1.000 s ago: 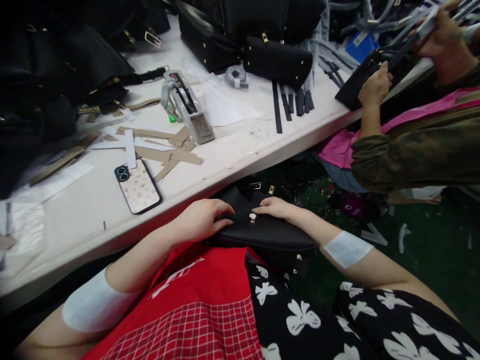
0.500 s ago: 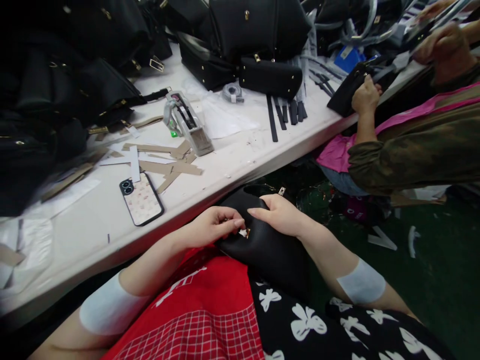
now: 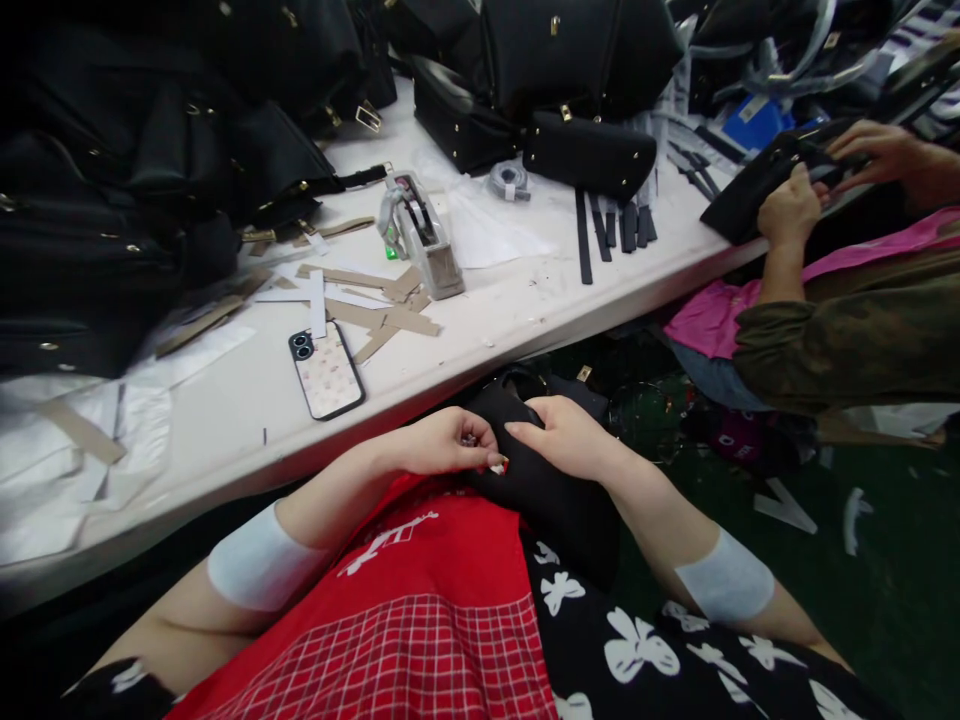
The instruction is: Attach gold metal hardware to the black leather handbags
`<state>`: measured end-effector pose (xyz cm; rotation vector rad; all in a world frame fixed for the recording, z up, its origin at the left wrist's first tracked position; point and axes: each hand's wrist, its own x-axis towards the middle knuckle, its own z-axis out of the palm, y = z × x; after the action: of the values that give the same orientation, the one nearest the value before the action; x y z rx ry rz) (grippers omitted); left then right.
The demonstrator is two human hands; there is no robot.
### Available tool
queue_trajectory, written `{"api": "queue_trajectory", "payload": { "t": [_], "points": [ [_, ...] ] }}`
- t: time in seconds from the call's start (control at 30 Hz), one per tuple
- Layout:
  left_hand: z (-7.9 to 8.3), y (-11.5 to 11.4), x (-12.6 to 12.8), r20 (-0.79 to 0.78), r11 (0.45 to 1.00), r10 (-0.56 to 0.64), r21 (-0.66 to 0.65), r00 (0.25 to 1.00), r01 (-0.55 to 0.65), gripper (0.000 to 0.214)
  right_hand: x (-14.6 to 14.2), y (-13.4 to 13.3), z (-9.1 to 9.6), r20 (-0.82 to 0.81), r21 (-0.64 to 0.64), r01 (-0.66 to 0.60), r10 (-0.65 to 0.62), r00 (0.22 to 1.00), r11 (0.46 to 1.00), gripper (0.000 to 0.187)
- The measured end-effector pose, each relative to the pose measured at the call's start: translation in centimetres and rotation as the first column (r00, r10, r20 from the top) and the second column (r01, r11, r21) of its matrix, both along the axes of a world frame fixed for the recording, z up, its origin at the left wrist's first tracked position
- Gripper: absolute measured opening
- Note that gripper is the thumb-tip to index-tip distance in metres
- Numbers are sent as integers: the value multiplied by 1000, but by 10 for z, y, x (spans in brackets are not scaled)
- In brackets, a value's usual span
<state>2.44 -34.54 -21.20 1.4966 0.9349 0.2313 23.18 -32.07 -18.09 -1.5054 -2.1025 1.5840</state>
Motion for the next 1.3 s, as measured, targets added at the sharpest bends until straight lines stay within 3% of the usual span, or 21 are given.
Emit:
{"api": "queue_trajectory", "payload": {
  "t": [0.2, 0.33, 0.43, 0.53, 0.83, 1.1, 1.3],
  "points": [
    [-4, -1, -12, 11, 999, -39, -14, 999, 39, 28, -16, -3, 5, 49, 49, -68, 66, 997, 996, 28],
    [2, -8, -17, 67, 992, -16, 129, 998, 7, 22, -25, -4, 9, 79, 68, -84, 78, 994, 994, 24],
    [13, -13, -20, 63, 938, -86, 343, 994, 60, 15, -33, -4, 10, 106, 93, -111, 101, 989, 989, 24],
    [22, -14, -23, -69, 860, -158, 481, 985, 171, 9, -40, -6, 11, 139, 128, -137, 119, 983, 982, 24],
    [29, -14, -22, -383, 723, -203, 562, 901, 402, 8, -50, -10, 8, 144, 113, -151, 135, 980, 982, 24],
    [34, -25, -22, -447, 679, -102, 622, 889, 391, 11, -48, -10, 2, 102, 68, -111, 104, 989, 992, 26],
    [22, -29, -20, -395, 603, -63, 717, 917, 350, 15, -49, -12, 4, 99, 44, -100, 95, 990, 994, 26]
  ]
}}
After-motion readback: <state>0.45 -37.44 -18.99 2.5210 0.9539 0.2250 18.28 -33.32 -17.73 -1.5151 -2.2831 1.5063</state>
